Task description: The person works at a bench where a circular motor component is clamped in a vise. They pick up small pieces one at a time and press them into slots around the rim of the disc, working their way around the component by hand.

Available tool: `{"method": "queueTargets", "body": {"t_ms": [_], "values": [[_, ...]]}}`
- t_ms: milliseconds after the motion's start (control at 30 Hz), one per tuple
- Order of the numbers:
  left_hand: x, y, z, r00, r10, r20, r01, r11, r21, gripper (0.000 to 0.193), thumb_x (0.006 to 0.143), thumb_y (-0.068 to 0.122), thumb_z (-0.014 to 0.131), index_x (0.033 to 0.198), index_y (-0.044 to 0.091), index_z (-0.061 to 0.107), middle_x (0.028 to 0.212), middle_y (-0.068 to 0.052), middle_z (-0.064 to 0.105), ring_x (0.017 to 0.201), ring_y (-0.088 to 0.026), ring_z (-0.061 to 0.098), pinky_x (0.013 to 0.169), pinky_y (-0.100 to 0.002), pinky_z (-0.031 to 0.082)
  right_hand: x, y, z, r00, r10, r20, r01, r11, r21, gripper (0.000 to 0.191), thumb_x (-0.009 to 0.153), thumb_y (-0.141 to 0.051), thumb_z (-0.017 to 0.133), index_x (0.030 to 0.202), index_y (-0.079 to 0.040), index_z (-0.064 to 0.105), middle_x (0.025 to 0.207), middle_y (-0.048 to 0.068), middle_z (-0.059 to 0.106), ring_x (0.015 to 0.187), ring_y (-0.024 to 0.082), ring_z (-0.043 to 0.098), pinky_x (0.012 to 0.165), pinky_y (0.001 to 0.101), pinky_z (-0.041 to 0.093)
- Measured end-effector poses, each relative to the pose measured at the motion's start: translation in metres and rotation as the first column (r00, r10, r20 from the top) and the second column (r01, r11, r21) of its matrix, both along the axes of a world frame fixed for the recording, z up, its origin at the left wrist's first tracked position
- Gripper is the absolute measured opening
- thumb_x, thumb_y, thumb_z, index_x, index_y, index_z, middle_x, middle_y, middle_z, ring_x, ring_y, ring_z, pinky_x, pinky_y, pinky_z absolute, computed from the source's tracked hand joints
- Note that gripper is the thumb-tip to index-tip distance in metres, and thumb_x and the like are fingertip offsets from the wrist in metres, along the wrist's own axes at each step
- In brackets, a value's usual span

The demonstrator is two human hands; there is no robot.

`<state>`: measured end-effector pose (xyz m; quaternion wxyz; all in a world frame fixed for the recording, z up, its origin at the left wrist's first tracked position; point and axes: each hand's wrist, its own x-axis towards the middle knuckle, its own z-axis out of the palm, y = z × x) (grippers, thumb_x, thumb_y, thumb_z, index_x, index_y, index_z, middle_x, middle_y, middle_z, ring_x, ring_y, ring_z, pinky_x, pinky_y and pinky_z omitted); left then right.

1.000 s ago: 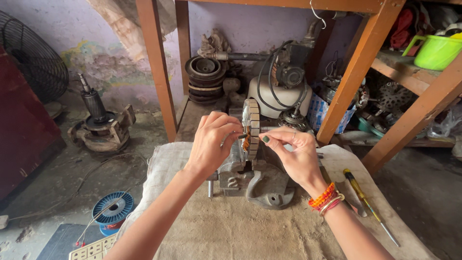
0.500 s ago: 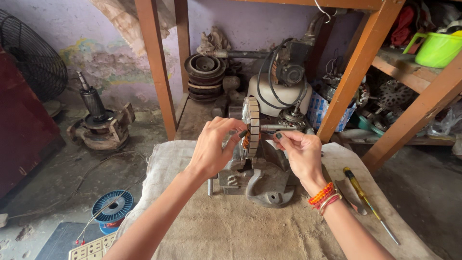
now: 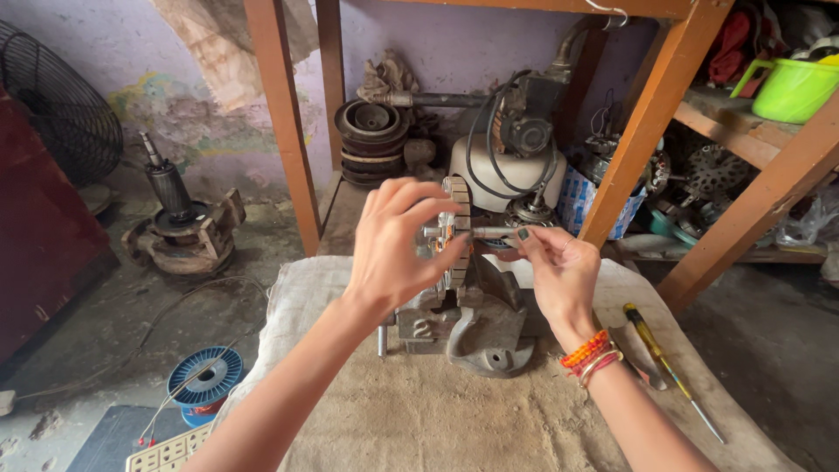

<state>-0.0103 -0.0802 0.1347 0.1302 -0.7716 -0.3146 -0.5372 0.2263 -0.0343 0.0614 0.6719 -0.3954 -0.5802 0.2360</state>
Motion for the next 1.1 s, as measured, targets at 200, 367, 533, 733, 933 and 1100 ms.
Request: {"method": "queueTargets", "body": {"t_ms": [200, 367, 533, 733, 933, 1100], "values": [[0.03, 0.021, 0.024, 0.938, -0.014, -0.347, 0.057, 0.992, 0.113, 0.03, 0.064, 0.023, 0.083, 0.09, 0.007, 0.078, 0.103, -0.007, 0.075, 0.11, -0.026, 0.064, 0.101, -0.042, 0.047, -0.009, -0.007, 0.01, 0.967, -0.222, 0.122, 0.187, 0.951, 0.246, 0.013, 0.098, -0.005, 0.071, 0.105, 0.005, 0.076, 0.099, 0.007, 0.076, 0.083, 0.01, 0.069, 0.078, 0.0248, 0.055], [0.041, 0.044, 0.024, 0.964, -0.019, -0.264, -0.019, 0.99, -0.141, 0.008, 0.068, 0.012, 0.079, 0.076, 0.013, 0.082, 0.085, -0.016, 0.073, 0.088, -0.033, 0.068, 0.084, -0.043, 0.052, -0.018, -0.007, 0.021, 0.968, -0.194, 0.16, 0.149, 0.954, 0.26, 0.019, 0.094, 0.001, 0.067, 0.111, 0.003, 0.075, 0.099, 0.008, 0.076, 0.088, 0.012, 0.067, 0.085, 0.0254, 0.054], [0.04, 0.053, 0.028, 0.973, -0.027, -0.228, -0.026, 0.974, -0.225, 0.013, 0.065, 0.013, 0.08, 0.077, 0.016, 0.084, 0.076, -0.015, 0.074, 0.074, -0.034, 0.07, 0.07, -0.043, 0.054, -0.022, -0.009, 0.028, 0.963, 0.159, 0.217, -0.18, 0.981, 0.079, 0.036, 0.09, -0.016, 0.06, 0.123, -0.003, 0.065, 0.115, 0.004, 0.073, 0.108, 0.01, 0.062, 0.088, 0.0292, 0.054], [0.038, 0.053, 0.034, 0.985, -0.041, -0.17, -0.02, 0.939, -0.343, 0.011, 0.071, 0.016, 0.08, 0.082, 0.017, 0.084, 0.077, -0.011, 0.076, 0.072, -0.03, 0.072, 0.071, -0.039, 0.056, -0.03, 0.004, 0.015, 0.819, -0.15, 0.554, 0.119, 0.989, 0.092, 0.036, 0.095, -0.034, 0.062, 0.102, -0.001, 0.076, 0.109, 0.011, 0.072, 0.118, 0.028, 0.045, 0.104, 0.041, 0.034], [0.031, 0.051, 0.029, 0.985, -0.167, -0.042, 0.146, 0.938, -0.314, 0.013, 0.074, 0.01, 0.078, 0.086, 0.009, 0.082, 0.084, -0.011, 0.078, 0.079, -0.028, 0.075, 0.077, -0.037, 0.058, -0.035, 0.01, 0.007, 0.861, -0.181, 0.475, 0.168, 0.983, 0.071, 0.035, 0.092, -0.034, 0.066, 0.106, -0.004, 0.076, 0.106, 0.01, 0.071, 0.116, 0.029, 0.045, 0.102, 0.0398, 0.035], [0.019, 0.043, 0.024, 0.965, -0.23, 0.125, 0.259, 0.912, -0.319, 0.017, 0.077, 0.002, 0.077, 0.094, 0.005, 0.081, 0.095, -0.011, 0.079, 0.09, -0.024, 0.077, 0.083, -0.034, 0.058, -0.039, 0.005, 0.009, 0.855, -0.224, 0.467, 0.18, 0.974, 0.138, 0.032, 0.092, -0.034, 0.068, 0.109, -0.009, 0.078, 0.11, 0.009, 0.075, 0.117, 0.028, 0.046, 0.107, 0.0409, 0.032]]}}
